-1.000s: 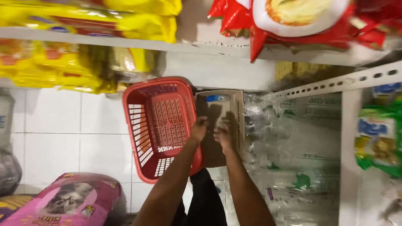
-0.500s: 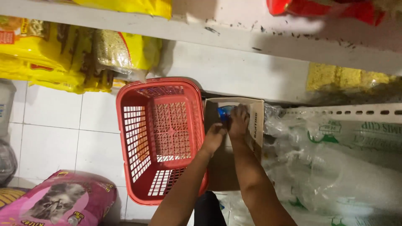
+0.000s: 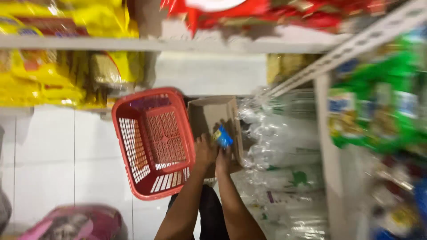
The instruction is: The person organizes shelves in a store by taking snack packets from a box and placing them onto a shelf, and then moving blue sandals between plastic bins on the floor.
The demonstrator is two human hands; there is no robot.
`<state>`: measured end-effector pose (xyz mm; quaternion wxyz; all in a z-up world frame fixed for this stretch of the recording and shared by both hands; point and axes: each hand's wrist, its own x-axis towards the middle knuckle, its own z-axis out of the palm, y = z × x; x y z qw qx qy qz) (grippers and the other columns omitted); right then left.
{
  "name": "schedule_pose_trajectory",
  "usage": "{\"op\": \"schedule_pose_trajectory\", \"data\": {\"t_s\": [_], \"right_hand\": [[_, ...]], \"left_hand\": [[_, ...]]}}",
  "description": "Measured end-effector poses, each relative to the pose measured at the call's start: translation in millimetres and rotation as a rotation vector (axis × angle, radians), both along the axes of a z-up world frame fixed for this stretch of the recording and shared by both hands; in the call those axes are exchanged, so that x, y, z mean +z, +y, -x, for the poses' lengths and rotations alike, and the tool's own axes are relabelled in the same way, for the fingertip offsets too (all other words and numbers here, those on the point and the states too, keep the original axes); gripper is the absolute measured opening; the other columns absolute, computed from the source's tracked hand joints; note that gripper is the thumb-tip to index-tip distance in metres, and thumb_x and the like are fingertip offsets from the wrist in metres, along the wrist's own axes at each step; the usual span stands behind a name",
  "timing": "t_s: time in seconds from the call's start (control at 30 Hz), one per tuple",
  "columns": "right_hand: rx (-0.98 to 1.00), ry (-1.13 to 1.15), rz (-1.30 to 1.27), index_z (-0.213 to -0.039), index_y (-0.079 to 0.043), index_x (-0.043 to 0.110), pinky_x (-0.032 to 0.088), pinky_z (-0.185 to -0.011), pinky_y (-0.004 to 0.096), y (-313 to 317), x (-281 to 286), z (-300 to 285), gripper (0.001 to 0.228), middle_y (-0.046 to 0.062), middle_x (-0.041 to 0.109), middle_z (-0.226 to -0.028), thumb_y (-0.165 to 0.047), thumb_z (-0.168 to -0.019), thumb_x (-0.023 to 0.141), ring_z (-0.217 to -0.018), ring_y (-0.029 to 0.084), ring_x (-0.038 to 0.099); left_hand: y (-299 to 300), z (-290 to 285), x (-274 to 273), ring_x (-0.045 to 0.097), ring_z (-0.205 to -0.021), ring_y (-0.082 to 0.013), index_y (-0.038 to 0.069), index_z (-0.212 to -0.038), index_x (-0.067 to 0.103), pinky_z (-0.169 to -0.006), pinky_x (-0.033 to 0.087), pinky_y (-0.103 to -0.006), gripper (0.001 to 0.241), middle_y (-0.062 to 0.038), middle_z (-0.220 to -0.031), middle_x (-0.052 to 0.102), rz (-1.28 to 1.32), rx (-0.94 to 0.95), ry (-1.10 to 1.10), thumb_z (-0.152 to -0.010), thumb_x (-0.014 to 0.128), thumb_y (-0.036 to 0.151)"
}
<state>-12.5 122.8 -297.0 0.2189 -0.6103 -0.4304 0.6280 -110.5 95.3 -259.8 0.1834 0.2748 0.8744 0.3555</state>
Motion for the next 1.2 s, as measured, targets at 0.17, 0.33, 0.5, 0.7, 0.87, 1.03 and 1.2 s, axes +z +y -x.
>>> {"op": "schedule_pose_trajectory", "data": {"t_s": [0.17, 0.33, 0.5, 0.7, 0.87, 1.03, 1.2], "right_hand": [[0.026, 0.201, 0.166, -0.138, -0.020, 0.050, 0.054, -0.068, 0.031, -31, 149, -48, 0.047, -0.003, 0.064, -0.115, -0.025, -0.093, 0.064, -0.097, 0.008, 0.063], [0.217, 0.273, 0.052, -0.126, -0.012, 0.062, 0.059, -0.076, 0.029, -38, 246, -92, 0.036, -0.001, 0.070, -0.105, -0.020, -0.092, 0.068, -0.093, 0.011, 0.069], [0.001, 0.337, -0.247, -0.130, -0.005, 0.057, 0.057, -0.075, 0.032, -61, 309, -135, 0.040, 0.004, 0.067, -0.103, -0.017, -0.094, 0.070, -0.089, 0.012, 0.065], [-0.306, 0.211, -0.598, -0.147, -0.007, 0.035, 0.050, -0.070, 0.029, -49, 444, -187, 0.066, 0.007, 0.067, -0.104, -0.007, -0.090, 0.068, -0.083, 0.013, 0.059], [-0.350, 0.224, -0.903, -0.145, -0.002, 0.039, 0.055, -0.078, 0.028, 9, 512, -222, 0.058, 0.009, 0.068, -0.109, -0.007, -0.096, 0.069, -0.092, 0.013, 0.065], [-0.443, 0.180, -1.163, -0.147, -0.002, 0.040, 0.052, -0.069, 0.026, 104, 563, -266, 0.055, 0.011, 0.066, -0.106, -0.008, -0.100, 0.069, -0.081, 0.011, 0.061], [-0.485, -0.154, -1.294, -0.142, -0.001, 0.045, 0.052, -0.075, 0.027, 222, 577, -298, 0.048, 0.011, 0.066, -0.107, -0.008, -0.100, 0.068, -0.086, 0.012, 0.062]], "left_hand": [[-67, -17, 102, 0.068, -0.110, -0.0297, 0.009, -0.130, 0.058, -0.093, 0.052, -0.0410, 0.045, -0.016, -0.116, 0.069, -0.040, -0.179, -0.617, -0.093, 0.060, 0.034], [-97, -35, 171, 0.064, -0.113, -0.0199, 0.004, -0.130, 0.055, -0.098, 0.051, -0.0334, 0.037, -0.012, -0.119, 0.069, -0.513, -0.399, -0.785, -0.097, 0.064, 0.016], [-76, -44, 270, 0.063, -0.113, -0.0183, 0.005, -0.138, 0.054, -0.096, 0.053, -0.0335, 0.044, -0.011, -0.123, 0.065, -0.528, -0.701, -0.712, -0.097, 0.067, 0.014], [-16, -84, 429, 0.058, -0.122, -0.0325, 0.001, -0.144, 0.050, -0.106, 0.046, -0.0409, 0.061, -0.020, -0.128, 0.058, -0.555, -1.152, -0.353, -0.090, 0.075, 0.018], [45, -120, 516, 0.051, -0.131, -0.0434, 0.000, -0.146, 0.048, -0.111, 0.041, -0.0454, 0.066, -0.025, -0.137, 0.053, -0.793, -1.243, -0.051, -0.088, 0.075, 0.015], [135, -170, 576, 0.056, -0.125, -0.0447, 0.003, -0.146, 0.046, -0.104, 0.048, -0.0446, 0.064, -0.025, -0.133, 0.054, -0.827, -1.275, 0.011, -0.089, 0.072, 0.016], [253, -220, 581, 0.058, -0.125, -0.0437, 0.007, -0.138, 0.054, -0.105, 0.049, -0.0458, 0.053, -0.024, -0.138, 0.056, -0.800, -1.198, 0.409, -0.094, 0.071, 0.033]]}}
